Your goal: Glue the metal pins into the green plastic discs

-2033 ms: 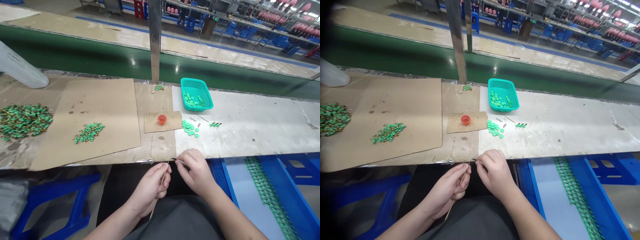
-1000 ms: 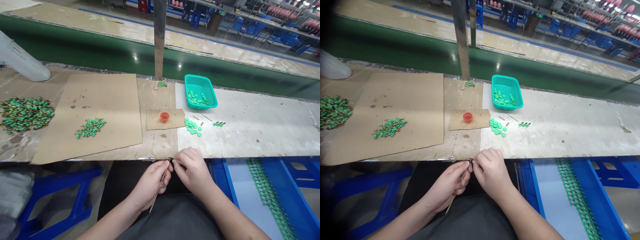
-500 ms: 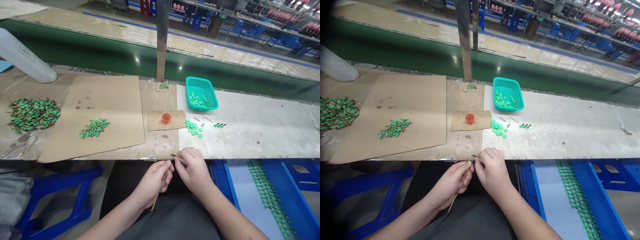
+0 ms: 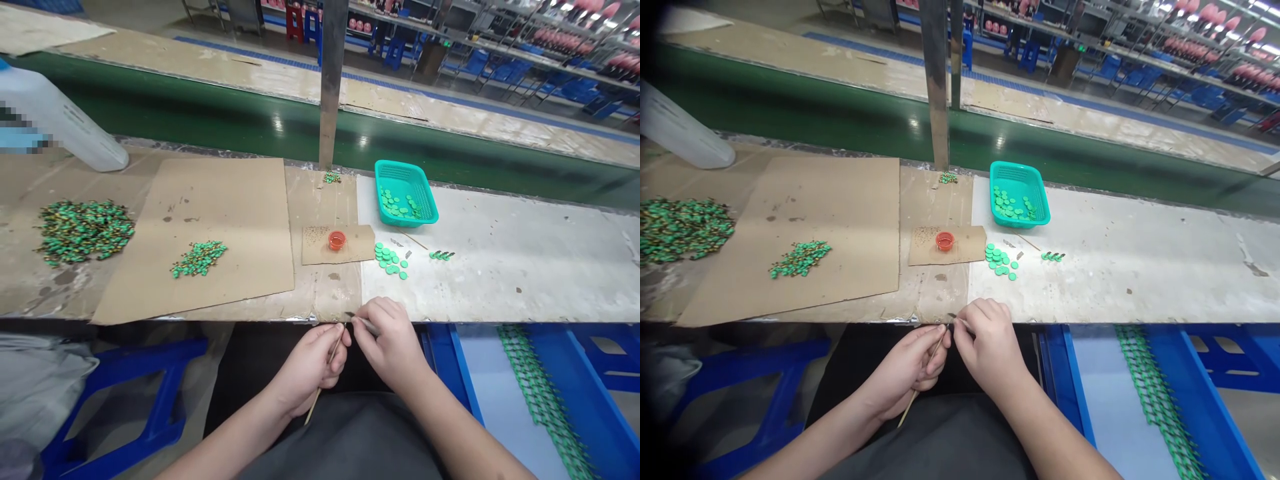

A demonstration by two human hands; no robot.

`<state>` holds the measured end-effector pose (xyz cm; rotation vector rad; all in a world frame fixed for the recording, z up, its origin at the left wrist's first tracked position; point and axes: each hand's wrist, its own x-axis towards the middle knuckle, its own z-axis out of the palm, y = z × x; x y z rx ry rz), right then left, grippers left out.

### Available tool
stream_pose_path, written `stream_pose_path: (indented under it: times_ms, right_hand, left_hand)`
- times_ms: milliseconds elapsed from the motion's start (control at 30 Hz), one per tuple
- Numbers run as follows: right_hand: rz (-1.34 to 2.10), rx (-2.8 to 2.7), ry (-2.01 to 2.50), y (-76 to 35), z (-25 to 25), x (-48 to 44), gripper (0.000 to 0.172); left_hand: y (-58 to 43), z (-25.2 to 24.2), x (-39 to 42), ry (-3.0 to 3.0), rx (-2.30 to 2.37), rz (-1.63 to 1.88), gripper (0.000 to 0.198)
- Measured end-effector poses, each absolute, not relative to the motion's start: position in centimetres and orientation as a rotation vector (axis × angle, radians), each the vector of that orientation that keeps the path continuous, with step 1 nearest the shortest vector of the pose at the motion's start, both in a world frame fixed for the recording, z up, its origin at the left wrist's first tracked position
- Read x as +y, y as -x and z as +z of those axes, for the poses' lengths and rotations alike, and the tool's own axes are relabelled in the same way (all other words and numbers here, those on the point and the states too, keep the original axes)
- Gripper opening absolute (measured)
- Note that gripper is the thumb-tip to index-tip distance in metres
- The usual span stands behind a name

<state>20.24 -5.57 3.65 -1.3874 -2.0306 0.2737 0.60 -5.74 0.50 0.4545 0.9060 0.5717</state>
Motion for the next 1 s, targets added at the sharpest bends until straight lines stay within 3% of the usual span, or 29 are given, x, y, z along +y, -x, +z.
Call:
stream_pose_path:
  times_ms: [1000]
  right_hand:
    - [0.295, -2.023, 1.402, -20.53, 3.68, -5.73, 0.023]
  left_hand:
    - [-0.43, 0.60, -6.01, -0.445, 0.911, 0.584, 0.035]
